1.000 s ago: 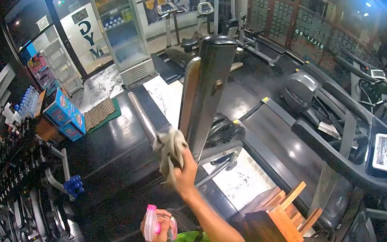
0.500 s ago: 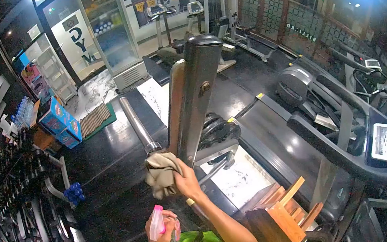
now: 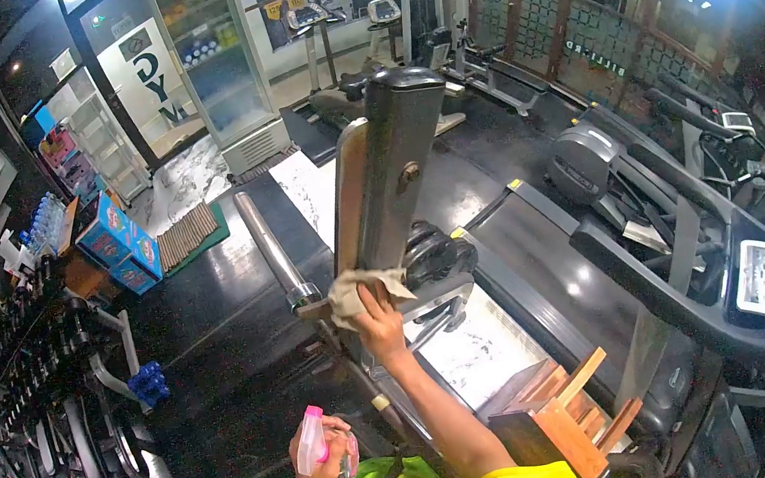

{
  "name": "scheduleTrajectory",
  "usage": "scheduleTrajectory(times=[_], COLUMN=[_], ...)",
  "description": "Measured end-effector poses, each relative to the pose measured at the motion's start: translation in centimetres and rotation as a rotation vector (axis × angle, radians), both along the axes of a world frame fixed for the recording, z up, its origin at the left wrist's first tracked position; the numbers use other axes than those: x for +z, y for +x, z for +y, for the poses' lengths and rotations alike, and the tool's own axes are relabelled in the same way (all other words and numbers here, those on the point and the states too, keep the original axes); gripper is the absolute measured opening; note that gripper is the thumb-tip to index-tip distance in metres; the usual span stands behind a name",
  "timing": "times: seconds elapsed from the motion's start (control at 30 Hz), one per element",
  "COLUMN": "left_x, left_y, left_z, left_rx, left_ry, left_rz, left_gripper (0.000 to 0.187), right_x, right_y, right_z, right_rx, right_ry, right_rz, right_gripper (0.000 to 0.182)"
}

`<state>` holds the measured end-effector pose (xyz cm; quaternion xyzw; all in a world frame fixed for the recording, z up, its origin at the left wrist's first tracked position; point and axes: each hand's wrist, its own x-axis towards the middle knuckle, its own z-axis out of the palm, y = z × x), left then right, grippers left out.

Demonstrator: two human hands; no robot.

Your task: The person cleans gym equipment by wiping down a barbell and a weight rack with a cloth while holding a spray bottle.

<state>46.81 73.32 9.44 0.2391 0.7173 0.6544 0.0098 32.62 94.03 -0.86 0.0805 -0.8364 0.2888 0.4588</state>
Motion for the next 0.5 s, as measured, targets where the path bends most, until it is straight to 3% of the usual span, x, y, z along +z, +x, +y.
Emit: scheduleTrajectory(times=[0.1, 0.17, 0.27, 0.3, 0.33, 0.4, 0.5], left_x=[0.8, 0.4, 0.9, 1.1, 1.0, 0.5, -0.5], left_y=[0.0, -0.1, -0.1, -0.1, -0.2, 0.0, 0.2], left_z=[-0.2, -0.4, -0.5, -0.5, -0.4, -0.5, -0.5], left_rx=[0.017, 0.022, 0.034, 0.043, 0.042, 0.052, 0.054], left_ry=[-0.038, -0.041, -0.052, -0.057, -0.054, -0.012, -0.01], left_rz=[-0.057, -0.029, -0.024, -0.042, -0.04, -0.042, -0.049], left_gripper=[0.015, 0.016, 0.017, 0.016, 0.016, 0.016, 0.017], right_x=[-5.3, -7.1, -4.9, -4.9, -4.9, -4.4, -1.2], right_y=[3.4, 5.2, 5.9, 5.6, 5.3, 4.1, 1.1], right_z=[0.4, 0.7, 1.6, 1.9, 1.9, 1.9, 3.3], right_rx=[0.114, 0.194, 0.167, 0.198, 0.196, -0.03, -0.003], right_ry=[0.011, -0.097, -0.081, -0.191, -0.189, -0.822, -0.962], right_rz=[-0.168, -0.357, -0.341, -0.305, -0.303, -0.134, 0.075], right_gripper=[0.026, 0.04, 0.042, 0.056, 0.056, 0.064, 0.069])
